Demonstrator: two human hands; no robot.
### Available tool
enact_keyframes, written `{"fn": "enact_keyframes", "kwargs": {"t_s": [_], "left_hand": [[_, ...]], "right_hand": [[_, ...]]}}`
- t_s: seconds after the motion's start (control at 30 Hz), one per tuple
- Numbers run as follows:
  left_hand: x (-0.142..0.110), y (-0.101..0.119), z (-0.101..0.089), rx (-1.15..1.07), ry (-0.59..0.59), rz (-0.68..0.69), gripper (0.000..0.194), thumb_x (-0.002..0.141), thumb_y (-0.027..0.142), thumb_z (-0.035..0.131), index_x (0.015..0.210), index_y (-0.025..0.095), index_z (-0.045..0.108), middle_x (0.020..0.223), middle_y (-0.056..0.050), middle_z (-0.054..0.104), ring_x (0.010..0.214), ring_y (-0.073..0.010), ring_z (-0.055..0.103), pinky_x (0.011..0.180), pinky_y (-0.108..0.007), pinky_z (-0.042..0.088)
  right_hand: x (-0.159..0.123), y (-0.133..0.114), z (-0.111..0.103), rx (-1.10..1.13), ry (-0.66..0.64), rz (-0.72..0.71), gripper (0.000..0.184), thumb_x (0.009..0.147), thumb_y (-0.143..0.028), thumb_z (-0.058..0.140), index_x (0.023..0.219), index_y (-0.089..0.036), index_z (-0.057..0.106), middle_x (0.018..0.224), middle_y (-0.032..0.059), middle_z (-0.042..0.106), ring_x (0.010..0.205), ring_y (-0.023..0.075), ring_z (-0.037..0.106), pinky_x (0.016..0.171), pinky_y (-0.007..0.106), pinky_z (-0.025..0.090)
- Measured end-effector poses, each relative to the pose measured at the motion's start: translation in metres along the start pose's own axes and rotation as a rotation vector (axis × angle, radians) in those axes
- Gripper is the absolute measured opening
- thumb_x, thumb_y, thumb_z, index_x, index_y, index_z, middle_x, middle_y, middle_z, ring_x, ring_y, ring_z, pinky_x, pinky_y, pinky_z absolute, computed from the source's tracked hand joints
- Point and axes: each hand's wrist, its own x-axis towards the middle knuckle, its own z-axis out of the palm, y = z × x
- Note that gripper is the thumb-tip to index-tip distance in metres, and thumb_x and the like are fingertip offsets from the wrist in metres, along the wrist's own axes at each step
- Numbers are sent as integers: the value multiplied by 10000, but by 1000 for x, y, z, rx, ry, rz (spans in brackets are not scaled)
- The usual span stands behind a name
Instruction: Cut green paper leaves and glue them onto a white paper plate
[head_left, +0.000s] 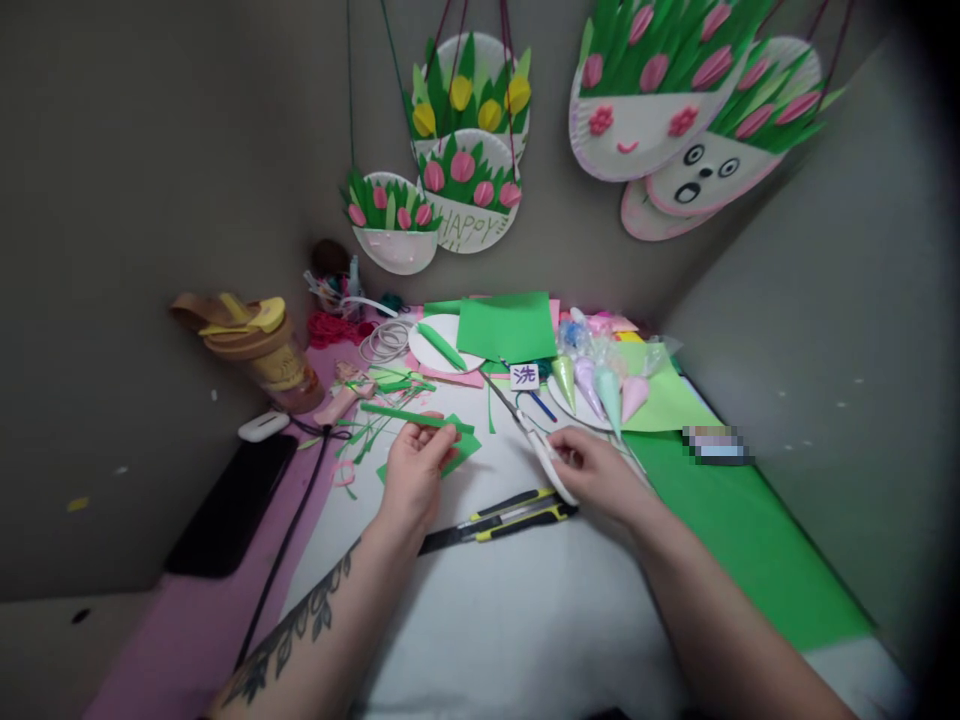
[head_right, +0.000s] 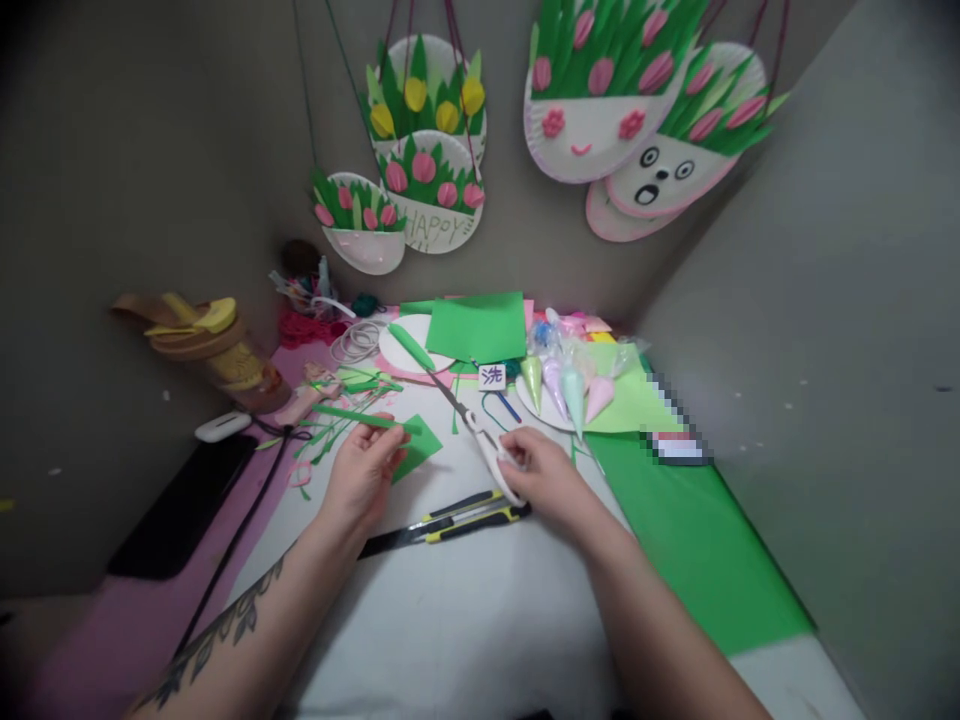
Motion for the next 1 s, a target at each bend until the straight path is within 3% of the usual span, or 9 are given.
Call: {"fn": "enact_keyframes", "kwargs": {"t_s": [0.17, 0.3, 0.43, 0.53, 1.0], "left_hand": [[0, 3, -2, -39, -13, 22, 413, 556, 330, 843, 820, 144, 585, 684, 35, 606, 662, -98, 633, 631, -206, 496], [0, 7, -3, -32, 1, 118, 389, 587, 353, 822, 815, 156, 576, 701, 27, 614, 655, -103, 634, 643, -224, 509], [-1, 9, -5, 13, 40, 229, 343, 631, 335, 796, 818, 162, 566, 728, 27, 618, 669, -93, 622, 685, -234, 518], [-2, 9, -6, 12, 83, 271, 339, 644, 308, 785, 856, 168, 560, 729, 38, 600, 684, -87, 610, 713, -243, 522], [-12, 14, -1, 23, 128, 203, 389, 614, 268, 741, 910, 206, 496, 752, 49, 555, 721, -110, 595, 703, -281, 535]], "right_hand": [[-16, -27, 16, 394, -360, 207, 188, 720, -338, 639, 740, -193, 520, 624, -21, 577, 534, 130, 534, 487, 241, 397], [-23, -36, 17, 460, -529, 123, 204, 721, -317, 647, 797, -198, 501, 666, -12, 587, 575, 138, 558, 534, 262, 459], [-26, -36, 16, 361, -575, -77, 200, 765, -293, 620, 914, -193, 531, 744, 16, 620, 673, 161, 571, 663, 306, 486], [-27, -35, 19, 326, -606, -132, 226, 758, -286, 618, 943, -195, 525, 775, 23, 632, 704, 172, 573, 697, 320, 487], [-30, -42, 25, 373, -644, -17, 183, 749, -264, 608, 882, -202, 499, 726, 13, 622, 663, 162, 563, 629, 288, 464]]}}
